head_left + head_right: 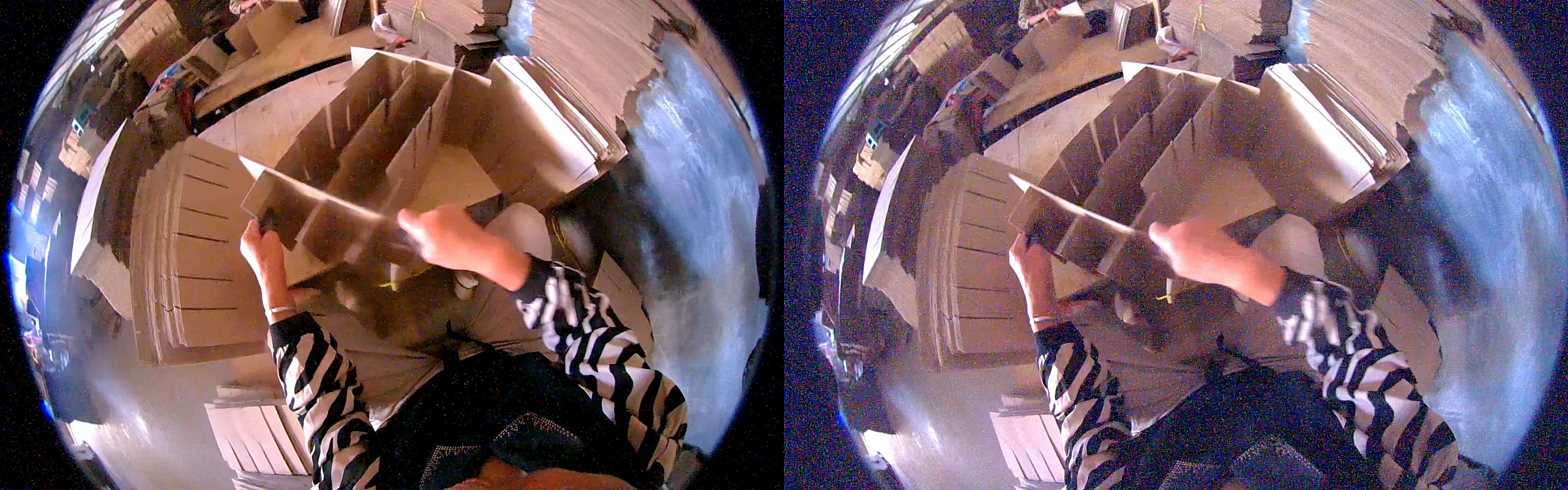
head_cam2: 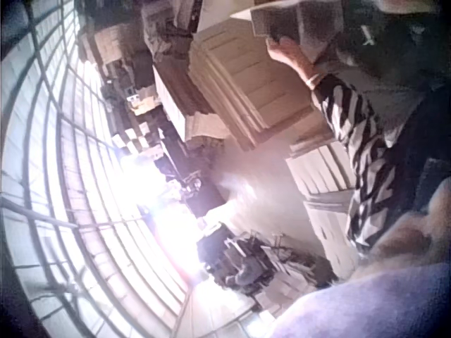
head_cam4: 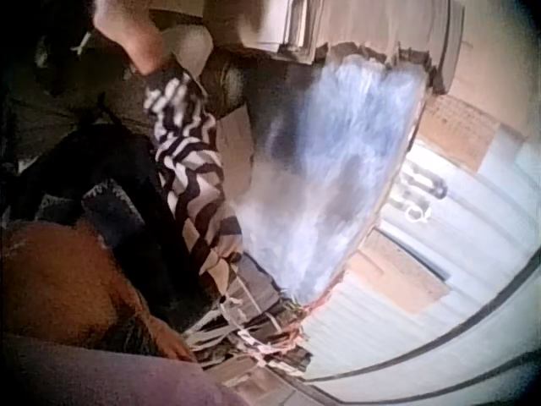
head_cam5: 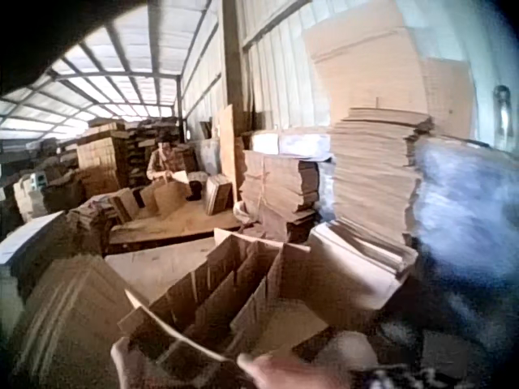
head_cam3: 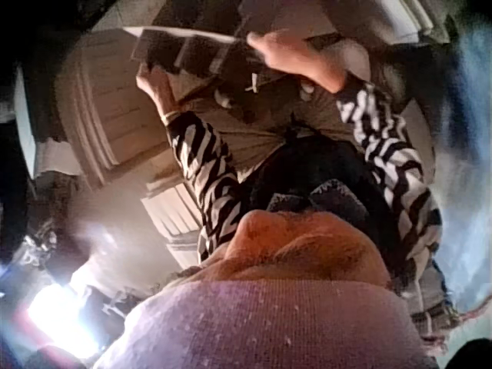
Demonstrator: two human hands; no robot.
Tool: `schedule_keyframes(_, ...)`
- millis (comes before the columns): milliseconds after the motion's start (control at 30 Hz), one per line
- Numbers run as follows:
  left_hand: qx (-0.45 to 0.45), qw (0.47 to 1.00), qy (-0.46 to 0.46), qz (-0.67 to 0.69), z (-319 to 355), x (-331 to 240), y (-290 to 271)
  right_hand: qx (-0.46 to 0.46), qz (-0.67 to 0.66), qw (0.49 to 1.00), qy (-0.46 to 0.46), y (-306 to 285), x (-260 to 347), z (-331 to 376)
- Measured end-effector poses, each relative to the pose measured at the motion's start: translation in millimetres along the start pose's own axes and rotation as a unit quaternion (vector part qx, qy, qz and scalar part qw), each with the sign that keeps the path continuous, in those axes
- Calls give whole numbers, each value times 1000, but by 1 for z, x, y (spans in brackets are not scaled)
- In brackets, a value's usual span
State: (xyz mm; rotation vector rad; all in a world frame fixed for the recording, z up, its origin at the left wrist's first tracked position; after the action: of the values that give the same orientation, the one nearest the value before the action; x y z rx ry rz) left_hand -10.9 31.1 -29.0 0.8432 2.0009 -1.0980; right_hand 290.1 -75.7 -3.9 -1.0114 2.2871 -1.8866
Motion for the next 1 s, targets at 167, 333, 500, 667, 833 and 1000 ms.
schedule_keyframes(167,-23,998,-52,27,-12,29,-23,-41,-9,999,-35,-13,38,-26)
schedule_keyframes(333,-21,992,-100,72,-8,30,-14,-22,-24,999,-37,25,30,-25)
schedule_keyframes(500,-90,989,36,-111,-22,-13,-16,-62,-179,982,0,-49,-7,20)
schedule_keyframes(667,-33,955,116,-269,-23,-103,2,-225,181,955,64,-133,-119,78)
schedule_keyframes(833,17,888,23,-460,-64,-72,17,-93,414,854,300,-166,-250,138)
schedule_keyframes(1000,126,877,55,-460,-77,-56,32,-174,284,915,230,-203,-268,141)
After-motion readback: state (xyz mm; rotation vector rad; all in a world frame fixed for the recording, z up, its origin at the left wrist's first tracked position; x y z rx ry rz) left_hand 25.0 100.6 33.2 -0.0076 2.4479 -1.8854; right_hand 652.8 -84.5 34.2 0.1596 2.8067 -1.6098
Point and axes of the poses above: each hand's wrist, its own z-axis away from the middle knuckle, its own y-axis out of the palm, x = y × z, the point moved 9 cm from there along -z, towards the middle knuckle
